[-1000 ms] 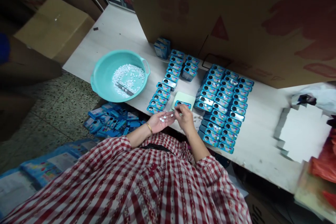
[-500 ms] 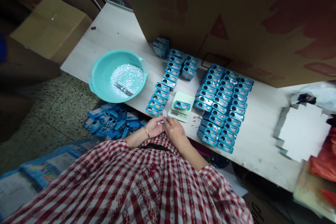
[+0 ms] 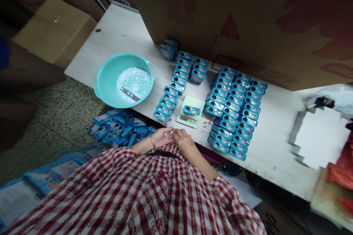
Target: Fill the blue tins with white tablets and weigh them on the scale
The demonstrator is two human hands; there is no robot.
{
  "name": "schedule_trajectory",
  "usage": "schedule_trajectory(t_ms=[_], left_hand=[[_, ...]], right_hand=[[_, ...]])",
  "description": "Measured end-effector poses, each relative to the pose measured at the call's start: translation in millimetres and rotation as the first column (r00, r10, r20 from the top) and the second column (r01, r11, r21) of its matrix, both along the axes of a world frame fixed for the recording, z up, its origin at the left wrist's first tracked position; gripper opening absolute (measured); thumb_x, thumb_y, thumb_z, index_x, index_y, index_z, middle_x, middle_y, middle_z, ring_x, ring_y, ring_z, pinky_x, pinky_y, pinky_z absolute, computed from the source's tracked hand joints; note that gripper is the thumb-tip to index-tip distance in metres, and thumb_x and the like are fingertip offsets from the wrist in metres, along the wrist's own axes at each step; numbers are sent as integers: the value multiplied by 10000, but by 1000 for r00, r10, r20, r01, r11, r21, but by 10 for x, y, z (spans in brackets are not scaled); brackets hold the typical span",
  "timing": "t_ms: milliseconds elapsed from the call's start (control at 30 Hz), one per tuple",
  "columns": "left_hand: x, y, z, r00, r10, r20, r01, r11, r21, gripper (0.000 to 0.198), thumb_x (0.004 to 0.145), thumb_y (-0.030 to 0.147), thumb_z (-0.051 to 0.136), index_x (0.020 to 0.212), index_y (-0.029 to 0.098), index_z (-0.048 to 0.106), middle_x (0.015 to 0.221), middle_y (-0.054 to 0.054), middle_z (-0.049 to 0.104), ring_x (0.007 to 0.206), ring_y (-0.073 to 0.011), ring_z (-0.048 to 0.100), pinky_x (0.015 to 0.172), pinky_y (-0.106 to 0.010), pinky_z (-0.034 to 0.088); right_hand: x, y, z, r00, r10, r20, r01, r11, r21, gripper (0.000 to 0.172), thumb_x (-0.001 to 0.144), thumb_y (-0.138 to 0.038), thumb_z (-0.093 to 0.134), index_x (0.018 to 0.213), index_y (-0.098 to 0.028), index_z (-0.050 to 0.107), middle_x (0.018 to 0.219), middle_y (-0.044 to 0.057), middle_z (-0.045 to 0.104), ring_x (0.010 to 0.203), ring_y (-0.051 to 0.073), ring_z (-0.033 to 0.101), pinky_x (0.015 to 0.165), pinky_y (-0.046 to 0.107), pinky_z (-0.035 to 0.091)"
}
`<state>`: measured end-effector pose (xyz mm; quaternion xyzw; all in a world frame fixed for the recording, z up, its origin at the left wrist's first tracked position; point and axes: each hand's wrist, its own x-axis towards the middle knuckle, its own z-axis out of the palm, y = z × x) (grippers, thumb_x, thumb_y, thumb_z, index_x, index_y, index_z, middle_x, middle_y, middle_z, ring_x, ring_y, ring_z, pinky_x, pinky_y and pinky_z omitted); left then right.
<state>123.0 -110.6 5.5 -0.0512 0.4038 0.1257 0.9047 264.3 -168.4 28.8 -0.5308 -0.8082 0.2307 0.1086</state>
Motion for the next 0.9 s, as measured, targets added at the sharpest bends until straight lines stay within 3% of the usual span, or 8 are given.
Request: schedule_trajectory(t_ms=[200,333,467,633,700,800,900], left_hand=[[109,125,95,999,47,-17,-46,997,55,245,832,143,402,849,55,629,666,-96,636,647,-134,596,713,-279,450],[225,289,205,994,101,26,-104,988,111,228,821,129,421,838,47,633,732,-108,652,701,-135,608,775,-284,449],[333,443,259,987,156,26,-158,974,163,215,806,118,434,836,49,636,826,-129,663,818,-172,618,860,-312,423],[370,524,271,987,159,-17,-152,966,208,186,792,136,476,852,49,629,886,-153,656,894,-198,608,891,-331,409],[334,477,266,988,150,-26,-142,969,202,183,792,136,479,854,45,625,890,-153,654,881,-192,612,888,-329,413],[245,315,242,990,137,-31,-129,976,178,162,785,107,481,847,53,620,834,-121,660,795,-157,621,869,-328,427],[148,130,203,997,73,-39,-67,989,134,153,774,82,490,864,62,613,783,-99,658,760,-147,622,846,-342,441]], right_hand=[[113,133,67,999,-4,-43,7,998,64,227,848,-156,394,989,-157,570,973,102,573,873,194,493,720,336,479],[257,343,97,972,-141,-186,163,981,108,213,854,-203,396,943,-180,588,959,87,588,903,186,508,786,350,459],[417,594,84,914,-320,-250,362,920,147,188,838,-213,421,852,-183,606,869,71,608,870,177,537,793,339,453],[504,729,83,843,-435,-315,498,854,153,207,851,-225,411,919,-187,603,910,69,620,878,160,569,795,322,471],[458,648,98,861,-418,-290,479,858,186,227,858,-232,405,974,-186,595,946,81,610,907,169,559,804,330,473],[315,398,106,946,-291,-146,317,925,209,251,856,-241,414,1034,-183,581,950,92,599,884,192,544,770,345,478],[178,111,81,979,-200,-27,202,962,184,259,863,-208,384,1028,-178,582,911,92,599,811,194,541,709,342,478]])
